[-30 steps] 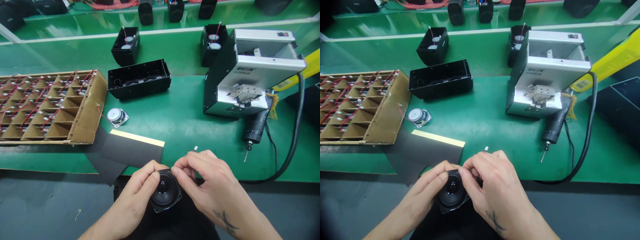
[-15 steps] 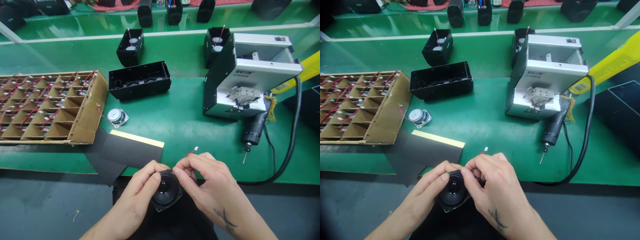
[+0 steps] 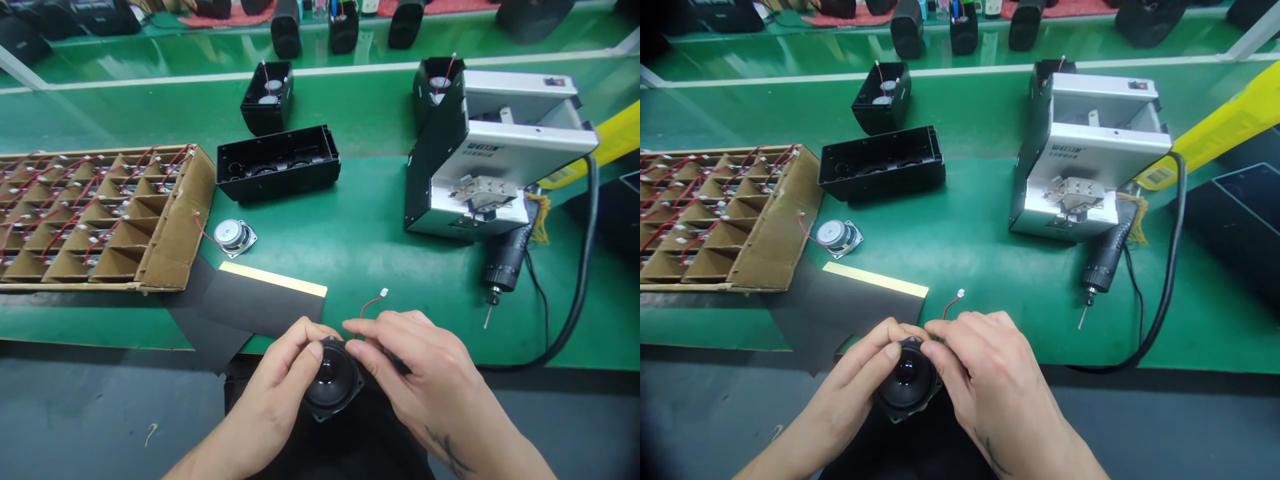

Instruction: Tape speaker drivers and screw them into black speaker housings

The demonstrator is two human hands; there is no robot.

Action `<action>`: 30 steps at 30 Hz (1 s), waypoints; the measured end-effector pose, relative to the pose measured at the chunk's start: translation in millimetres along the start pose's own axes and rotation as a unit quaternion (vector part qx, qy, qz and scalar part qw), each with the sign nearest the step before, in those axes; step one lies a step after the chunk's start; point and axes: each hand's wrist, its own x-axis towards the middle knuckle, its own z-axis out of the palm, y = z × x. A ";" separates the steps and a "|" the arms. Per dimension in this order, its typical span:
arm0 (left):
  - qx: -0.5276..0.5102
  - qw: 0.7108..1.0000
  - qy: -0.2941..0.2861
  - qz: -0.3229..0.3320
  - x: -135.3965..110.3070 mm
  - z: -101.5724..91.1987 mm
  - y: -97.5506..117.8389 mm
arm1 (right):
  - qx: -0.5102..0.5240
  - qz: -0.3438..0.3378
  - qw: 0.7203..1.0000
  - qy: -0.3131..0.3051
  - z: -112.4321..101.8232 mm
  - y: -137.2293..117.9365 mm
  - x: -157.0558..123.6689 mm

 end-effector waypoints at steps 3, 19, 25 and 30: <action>-0.003 1.000 0.006 -0.017 -0.9 -0.6 -1.1 | 0.009 0.015 1.000 -0.003 -2.0 -1.5 0.5; 0.012 1.000 -0.008 0.008 2.6 2.3 1.6 | 0.045 0.065 0.997 0.001 3.0 -1.1 3.3; 0.010 1.000 0.007 0.009 4.9 3.1 -1.6 | 0.051 0.065 0.997 0.013 4.0 -1.2 3.0; 0.030 0.999 0.025 0.023 5.0 2.2 -2.3 | 0.049 0.052 0.997 0.009 6.0 -0.4 2.9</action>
